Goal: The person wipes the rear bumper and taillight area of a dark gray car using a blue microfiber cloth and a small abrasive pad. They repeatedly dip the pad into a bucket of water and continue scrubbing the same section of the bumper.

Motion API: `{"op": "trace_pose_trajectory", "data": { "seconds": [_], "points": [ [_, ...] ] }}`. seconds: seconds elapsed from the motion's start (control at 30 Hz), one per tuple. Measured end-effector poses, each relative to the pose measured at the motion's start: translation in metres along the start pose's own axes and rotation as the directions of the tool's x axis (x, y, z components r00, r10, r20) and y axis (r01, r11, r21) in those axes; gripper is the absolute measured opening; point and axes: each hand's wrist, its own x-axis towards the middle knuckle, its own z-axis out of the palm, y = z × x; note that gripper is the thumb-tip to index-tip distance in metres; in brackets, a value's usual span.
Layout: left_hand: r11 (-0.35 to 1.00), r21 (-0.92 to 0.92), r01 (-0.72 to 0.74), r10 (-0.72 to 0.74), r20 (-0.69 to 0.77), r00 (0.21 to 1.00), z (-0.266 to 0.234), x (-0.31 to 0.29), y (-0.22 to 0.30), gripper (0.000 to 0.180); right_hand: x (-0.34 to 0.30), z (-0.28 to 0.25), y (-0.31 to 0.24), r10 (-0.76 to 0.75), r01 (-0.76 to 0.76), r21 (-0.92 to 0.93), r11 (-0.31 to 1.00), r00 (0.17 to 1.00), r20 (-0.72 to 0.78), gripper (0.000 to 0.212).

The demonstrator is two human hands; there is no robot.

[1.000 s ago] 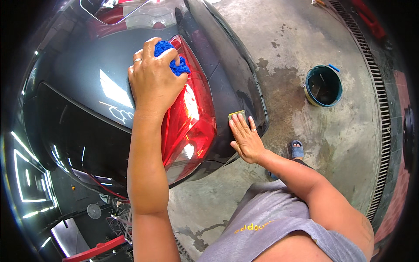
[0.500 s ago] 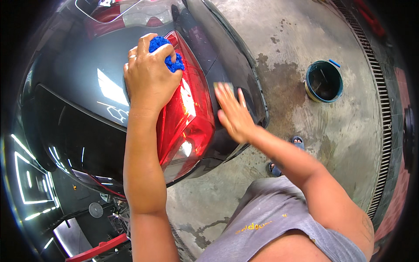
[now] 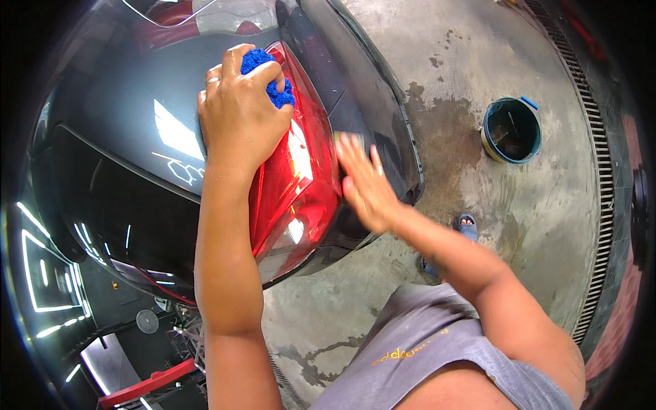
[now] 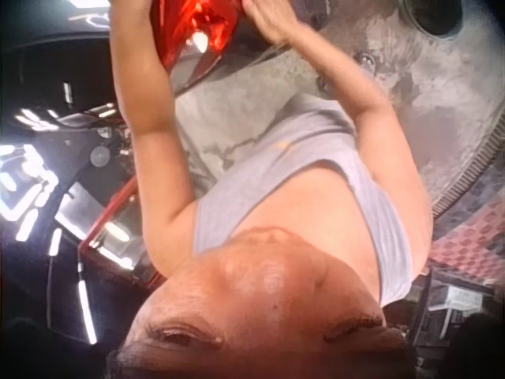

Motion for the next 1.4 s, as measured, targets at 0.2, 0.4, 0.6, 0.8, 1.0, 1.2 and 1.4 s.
{"op": "trace_pose_trajectory", "data": {
  "seconds": [0.2,0.4,0.6,0.8,1.0,1.2,1.4],
  "points": [
    [1.000,-0.010,0.012,-0.012,0.019,1.000,0.000,-0.001,0.000,0.022,0.050,-0.020,0.011,0.020,-0.018,-0.089,0.996,1.000,0.019,0.068],
    [1.000,-0.009,0.012,-0.012,0.020,1.000,0.003,-0.001,-0.003,0.022,-0.019,-0.002,-0.004,0.034,-0.031,-0.043,0.999,0.997,0.075,0.068],
    [1.000,-0.025,0.013,-0.012,0.014,1.000,0.003,0.002,0.002,0.023,0.071,-0.011,0.003,0.358,-0.356,0.044,0.934,0.926,-0.115,0.070],
    [1.000,-0.028,0.008,-0.009,-0.001,1.000,0.003,0.003,0.004,0.022,0.091,-0.020,0.017,0.373,-0.369,0.047,0.928,0.920,-0.124,0.074],
    [0.999,-0.026,0.022,-0.021,0.043,0.999,0.001,-0.006,-0.002,0.021,0.061,-0.014,-0.030,0.427,-0.438,0.160,0.885,0.899,0.097,0.078],
    [0.999,-0.050,0.006,-0.005,0.018,1.000,-0.001,0.002,0.007,0.021,0.134,-0.027,0.024,0.577,-0.561,0.165,0.811,0.814,-0.072,0.080],
    [0.998,-0.057,0.026,-0.023,0.050,0.998,0.001,-0.002,0.001,0.030,0.111,-0.006,0.023,0.482,-0.472,0.097,0.876,0.865,-0.139,0.077]
  ]
}}
